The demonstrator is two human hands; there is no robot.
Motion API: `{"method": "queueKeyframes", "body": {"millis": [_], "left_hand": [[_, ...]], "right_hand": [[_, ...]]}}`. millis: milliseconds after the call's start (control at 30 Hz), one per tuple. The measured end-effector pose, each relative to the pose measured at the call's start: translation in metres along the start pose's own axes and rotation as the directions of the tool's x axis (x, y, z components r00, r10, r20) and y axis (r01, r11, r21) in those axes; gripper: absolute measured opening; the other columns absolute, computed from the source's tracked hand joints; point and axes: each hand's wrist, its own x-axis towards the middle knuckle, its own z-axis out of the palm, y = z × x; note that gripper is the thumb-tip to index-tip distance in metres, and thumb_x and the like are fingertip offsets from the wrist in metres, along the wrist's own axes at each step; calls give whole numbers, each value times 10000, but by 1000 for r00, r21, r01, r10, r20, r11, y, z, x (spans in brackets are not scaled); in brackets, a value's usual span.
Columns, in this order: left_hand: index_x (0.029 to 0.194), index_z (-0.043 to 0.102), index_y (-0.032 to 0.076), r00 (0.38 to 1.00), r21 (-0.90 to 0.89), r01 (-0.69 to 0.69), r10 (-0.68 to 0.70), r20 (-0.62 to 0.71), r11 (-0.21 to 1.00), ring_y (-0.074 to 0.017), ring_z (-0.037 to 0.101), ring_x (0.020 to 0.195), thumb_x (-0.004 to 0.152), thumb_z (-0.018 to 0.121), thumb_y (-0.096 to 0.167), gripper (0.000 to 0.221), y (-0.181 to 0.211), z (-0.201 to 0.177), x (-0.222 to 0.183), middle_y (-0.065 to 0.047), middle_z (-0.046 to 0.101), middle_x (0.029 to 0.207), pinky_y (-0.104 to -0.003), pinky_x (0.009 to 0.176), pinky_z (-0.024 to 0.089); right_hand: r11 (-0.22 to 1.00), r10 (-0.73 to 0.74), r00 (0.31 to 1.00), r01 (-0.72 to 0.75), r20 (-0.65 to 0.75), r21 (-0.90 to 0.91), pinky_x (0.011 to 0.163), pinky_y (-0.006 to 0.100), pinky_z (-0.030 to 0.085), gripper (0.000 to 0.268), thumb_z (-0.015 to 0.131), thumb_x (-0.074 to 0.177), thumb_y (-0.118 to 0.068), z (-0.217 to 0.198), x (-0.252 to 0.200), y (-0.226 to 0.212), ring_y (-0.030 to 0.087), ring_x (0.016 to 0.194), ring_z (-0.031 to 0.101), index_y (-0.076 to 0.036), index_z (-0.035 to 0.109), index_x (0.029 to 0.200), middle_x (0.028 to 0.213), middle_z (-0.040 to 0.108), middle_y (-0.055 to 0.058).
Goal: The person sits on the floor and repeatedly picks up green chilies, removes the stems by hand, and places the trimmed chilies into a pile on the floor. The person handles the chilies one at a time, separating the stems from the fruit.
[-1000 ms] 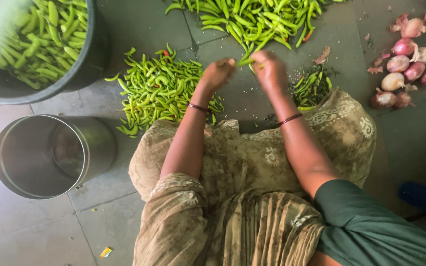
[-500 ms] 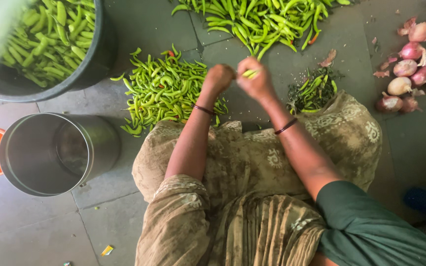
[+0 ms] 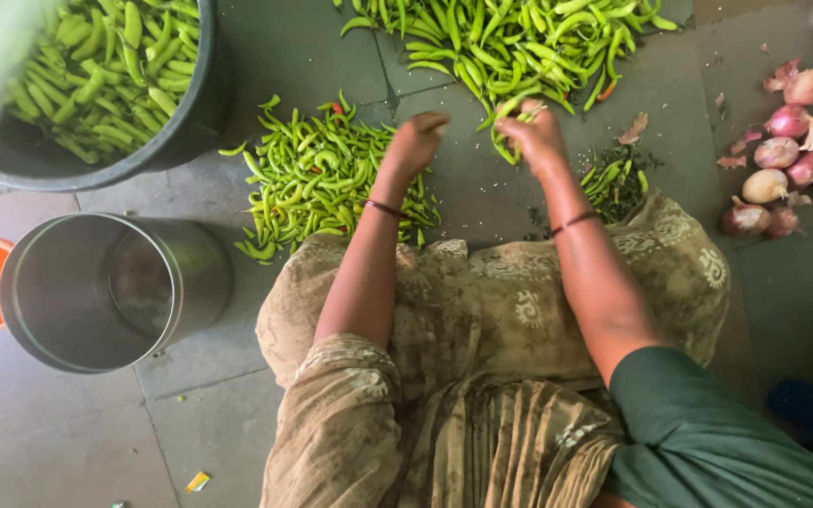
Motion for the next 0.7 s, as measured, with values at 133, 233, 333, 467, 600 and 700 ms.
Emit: {"method": "queueKeyframes", "body": {"millis": [133,233,333,467,600,700], "left_hand": [[1168,682,42,816,-298,525,-372,442,797,-359,677,963,1035,575,258,276,14,16,-12,-191,742,1061,-413,855,510],[1046,692,-4,792,-219,536,-396,464,815,-388,700,832,1051,589,272,294,9,32,-15,-254,733,980,-432,738,504],[1010,713,12,911,172,256,-297,286,951,-356,707,826,1040,578,279,301,-18,46,-23,-222,744,954,-415,743,524],[962,740,34,938,341,306,-342,49,889,-314,718,818,1026,563,289,318,-37,52,-21,-179,758,920,-392,750,550],[1395,542,79,724,-340,689,-630,280,640,-275,482,562,1060,490,431,488,-3,35,-9,-262,672,814,-474,568,394],[1189,636,1,952,-246,276,-230,200,929,-149,678,806,1082,448,600,637,37,33,-1,-141,754,967,-365,764,525]], "right_hand": [[789,120,969,-224,215,573,446,230,377,202,708,861,-93,9,-37,-44,86,552,516,-95,705,1063,848,650,16],[788,104,969,-217,224,576,470,230,402,197,707,826,-90,27,-53,-70,110,634,595,-111,680,1020,848,678,31],[880,-470,882,470,8,-65,664,279,506,189,718,830,-74,52,-71,-77,138,773,661,-123,667,1005,886,689,42],[906,-421,906,417,-47,-72,660,294,524,148,810,917,-87,56,-74,-84,165,794,655,-98,685,995,907,700,63],[854,129,987,-159,94,496,464,287,432,233,740,801,-102,54,-67,-69,138,593,572,-161,635,1001,783,626,6],[748,243,939,-342,244,569,458,277,447,310,690,760,-123,48,-58,-34,136,533,561,-208,686,1058,733,615,-3]]}}
